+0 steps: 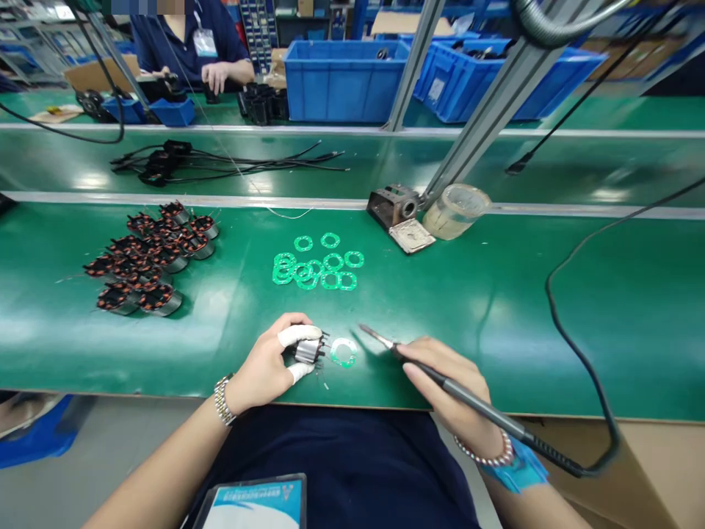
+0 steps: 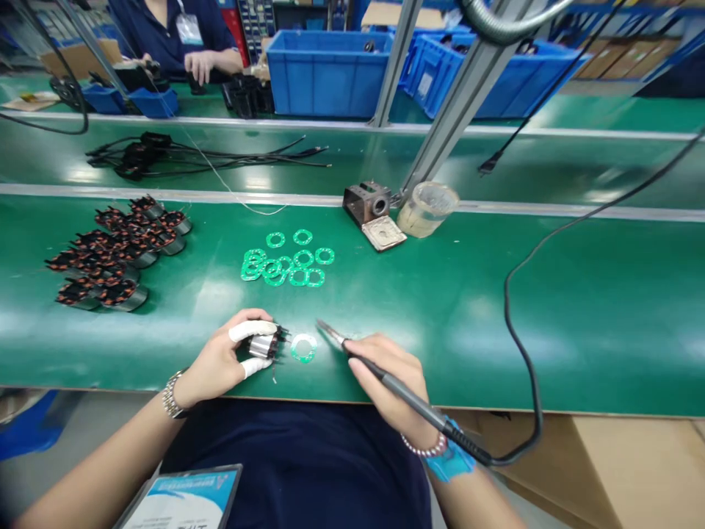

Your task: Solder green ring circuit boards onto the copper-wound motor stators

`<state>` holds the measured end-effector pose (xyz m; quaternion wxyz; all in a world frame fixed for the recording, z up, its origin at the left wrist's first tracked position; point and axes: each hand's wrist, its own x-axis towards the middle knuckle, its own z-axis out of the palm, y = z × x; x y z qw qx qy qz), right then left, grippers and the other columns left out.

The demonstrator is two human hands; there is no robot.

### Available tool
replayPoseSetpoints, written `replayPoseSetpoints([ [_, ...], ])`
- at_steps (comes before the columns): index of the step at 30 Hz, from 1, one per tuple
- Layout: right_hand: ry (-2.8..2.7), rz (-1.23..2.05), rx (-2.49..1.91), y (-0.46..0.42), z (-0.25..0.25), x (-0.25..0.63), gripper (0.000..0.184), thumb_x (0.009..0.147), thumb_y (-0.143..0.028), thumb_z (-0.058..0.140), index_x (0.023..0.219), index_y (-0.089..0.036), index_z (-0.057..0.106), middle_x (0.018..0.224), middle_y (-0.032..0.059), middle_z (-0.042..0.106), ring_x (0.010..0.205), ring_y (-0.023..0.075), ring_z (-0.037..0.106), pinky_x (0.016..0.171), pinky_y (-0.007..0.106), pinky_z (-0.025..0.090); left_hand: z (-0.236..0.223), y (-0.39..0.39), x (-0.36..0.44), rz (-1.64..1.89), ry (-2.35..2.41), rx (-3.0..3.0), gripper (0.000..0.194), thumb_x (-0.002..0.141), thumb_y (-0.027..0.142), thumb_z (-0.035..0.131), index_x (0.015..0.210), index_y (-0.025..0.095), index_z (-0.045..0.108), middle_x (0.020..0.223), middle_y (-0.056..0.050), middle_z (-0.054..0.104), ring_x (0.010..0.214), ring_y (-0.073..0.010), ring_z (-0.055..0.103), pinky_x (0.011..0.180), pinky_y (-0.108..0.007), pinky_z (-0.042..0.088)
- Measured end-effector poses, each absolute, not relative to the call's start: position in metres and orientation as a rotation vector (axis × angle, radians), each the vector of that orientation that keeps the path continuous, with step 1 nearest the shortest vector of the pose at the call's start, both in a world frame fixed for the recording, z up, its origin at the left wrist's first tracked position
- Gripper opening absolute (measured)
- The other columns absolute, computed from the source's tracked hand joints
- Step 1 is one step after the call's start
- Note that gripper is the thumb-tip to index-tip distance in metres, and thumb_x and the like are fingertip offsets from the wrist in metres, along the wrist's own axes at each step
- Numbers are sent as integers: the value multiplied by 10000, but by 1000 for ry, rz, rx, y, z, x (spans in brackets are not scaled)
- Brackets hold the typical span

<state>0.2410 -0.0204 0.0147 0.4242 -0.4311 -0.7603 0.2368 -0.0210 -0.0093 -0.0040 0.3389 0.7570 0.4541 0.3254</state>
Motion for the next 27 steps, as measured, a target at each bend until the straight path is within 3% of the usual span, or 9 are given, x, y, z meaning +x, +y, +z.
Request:
replayPoseSetpoints([
  [5, -1769, -76, -1311, 52, 29, 299, 160, 803, -248, 569, 920, -198, 666, 878, 75, 679, 787, 204, 635, 751, 342, 505, -5, -10, -21, 847, 1185, 1991, 319, 715, 88, 577, 1005, 214, 538, 1082, -70, 520, 879, -157, 570, 765, -299, 482],
  [9, -1665, -342, -1477, 122, 30, 339, 272, 822, -355, 517, 994, -187, 646, 930, 103, 646, 857, 222, 608, 789, 362, 485, -7, -9, -22, 829, 1180, 1997, 324, 710, 79, 572, 1003, 216, 540, 1083, -70, 521, 868, -156, 574, 749, -298, 488],
  [13, -1726, -259, -1507, 144, 28, 343, 266, 793, -392, 543, 905, -181, 661, 750, 61, 638, 665, 188, 618, 638, 310, 503, -6, -9, -22, 833, 1192, 1977, 336, 693, 68, 578, 996, 210, 548, 1078, -73, 523, 867, -160, 576, 743, -295, 492],
  [18, -1699, 108, -1372, 81, 29, 292, 179, 849, -297, 501, 976, -203, 585, 583, -26, 584, 493, 120, 580, 556, 239, 505, -5, -8, -22, 837, 1185, 1897, 336, 670, 74, 598, 977, 206, 563, 1064, -69, 527, 871, -166, 569, 767, -306, 482],
  [22, -2067, 472, -1070, 13, 18, 248, 175, 818, -184, 541, 988, -220, 558, 889, 39, 674, 807, 158, 662, 732, 264, 541, -10, -7, -24, 869, 1151, 1693, 356, 654, 135, 650, 988, 201, 549, 1095, -78, 510, 837, -162, 576, 751, -313, 497],
  [25, -2175, 561, -843, -11, 6, 229, 315, 830, -97, 475, 1121, -219, 494, 1102, 71, 630, 1115, 188, 546, 918, 330, 482, -11, -9, -22, 910, 1091, 1442, 425, 639, 192, 686, 1022, 204, 504, 1092, -75, 517, 848, -170, 594, 767, -332, 513],
  [27, -2167, 542, -797, -16, 0, 222, 324, 829, -90, 477, 1126, -217, 501, 1083, 74, 633, 1134, 201, 529, 921, 338, 482, -9, -12, -19, 915, 1046, 1311, 509, 631, 226, 703, 1080, 213, 463, 1085, -70, 535, 904, -188, 599, 811, -353, 509],
])
